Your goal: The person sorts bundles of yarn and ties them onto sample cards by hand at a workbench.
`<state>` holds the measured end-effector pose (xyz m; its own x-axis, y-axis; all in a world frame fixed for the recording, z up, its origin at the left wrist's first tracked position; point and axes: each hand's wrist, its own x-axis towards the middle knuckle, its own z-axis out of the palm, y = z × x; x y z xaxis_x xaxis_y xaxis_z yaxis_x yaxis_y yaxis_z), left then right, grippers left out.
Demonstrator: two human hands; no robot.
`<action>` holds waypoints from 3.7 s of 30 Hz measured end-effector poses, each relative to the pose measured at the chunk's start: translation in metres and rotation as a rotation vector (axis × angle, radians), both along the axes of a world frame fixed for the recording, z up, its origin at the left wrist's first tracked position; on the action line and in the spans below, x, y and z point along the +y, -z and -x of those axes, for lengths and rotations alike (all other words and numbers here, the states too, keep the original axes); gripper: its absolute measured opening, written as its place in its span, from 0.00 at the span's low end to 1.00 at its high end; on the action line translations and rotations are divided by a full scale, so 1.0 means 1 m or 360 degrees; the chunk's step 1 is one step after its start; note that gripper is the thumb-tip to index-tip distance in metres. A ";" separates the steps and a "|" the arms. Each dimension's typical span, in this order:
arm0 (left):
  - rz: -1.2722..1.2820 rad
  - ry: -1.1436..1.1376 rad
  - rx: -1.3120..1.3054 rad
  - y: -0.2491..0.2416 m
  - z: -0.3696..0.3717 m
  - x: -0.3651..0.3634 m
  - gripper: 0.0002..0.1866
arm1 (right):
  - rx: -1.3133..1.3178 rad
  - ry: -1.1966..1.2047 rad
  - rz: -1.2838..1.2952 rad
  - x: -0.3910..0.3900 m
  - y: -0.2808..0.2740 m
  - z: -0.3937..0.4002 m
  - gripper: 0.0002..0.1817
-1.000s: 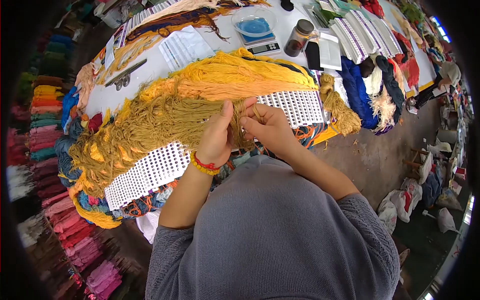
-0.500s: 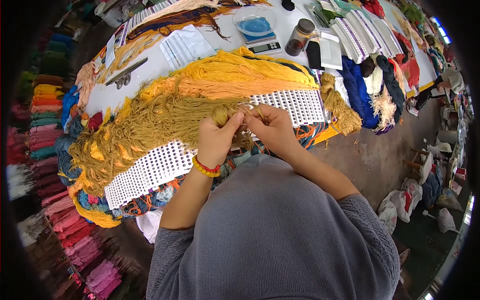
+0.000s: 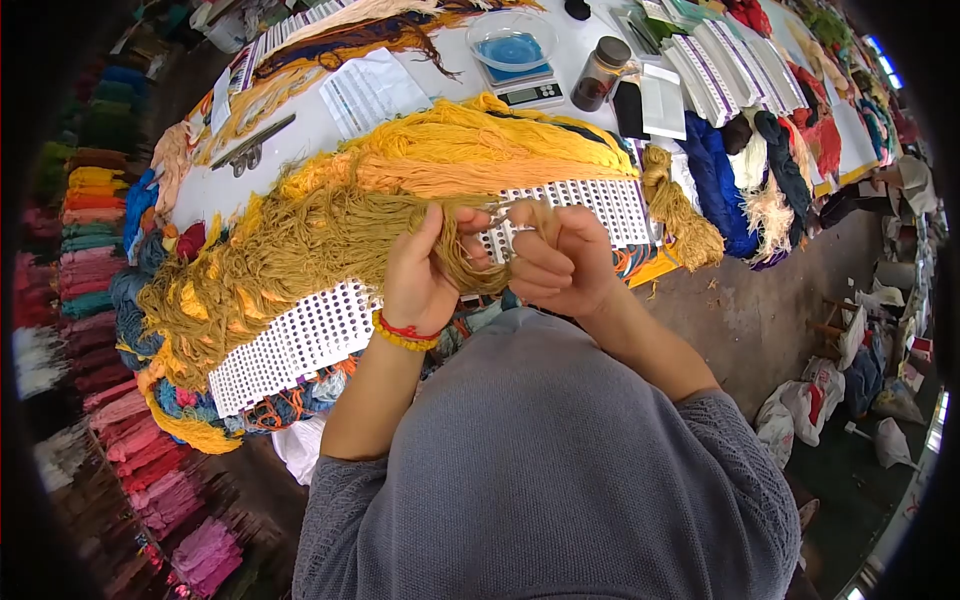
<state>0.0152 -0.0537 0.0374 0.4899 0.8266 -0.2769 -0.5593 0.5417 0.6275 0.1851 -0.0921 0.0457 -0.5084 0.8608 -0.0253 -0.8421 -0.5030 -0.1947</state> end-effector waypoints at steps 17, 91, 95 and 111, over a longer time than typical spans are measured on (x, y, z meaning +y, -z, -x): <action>0.0024 0.0279 0.0103 -0.015 -0.011 -0.005 0.27 | -0.2041 0.0328 -0.0337 0.000 -0.002 0.019 0.07; -0.0074 0.0152 0.0297 -0.019 -0.016 -0.009 0.30 | -0.1535 0.0541 -0.0043 0.003 0.002 0.026 0.07; -0.0104 0.0151 0.0344 -0.014 -0.017 -0.010 0.30 | -0.1779 0.0507 -0.0195 0.002 0.007 0.026 0.06; 0.0080 0.0063 0.0344 -0.010 -0.015 -0.008 0.17 | -0.1602 0.0620 -0.0019 -0.003 0.013 0.028 0.04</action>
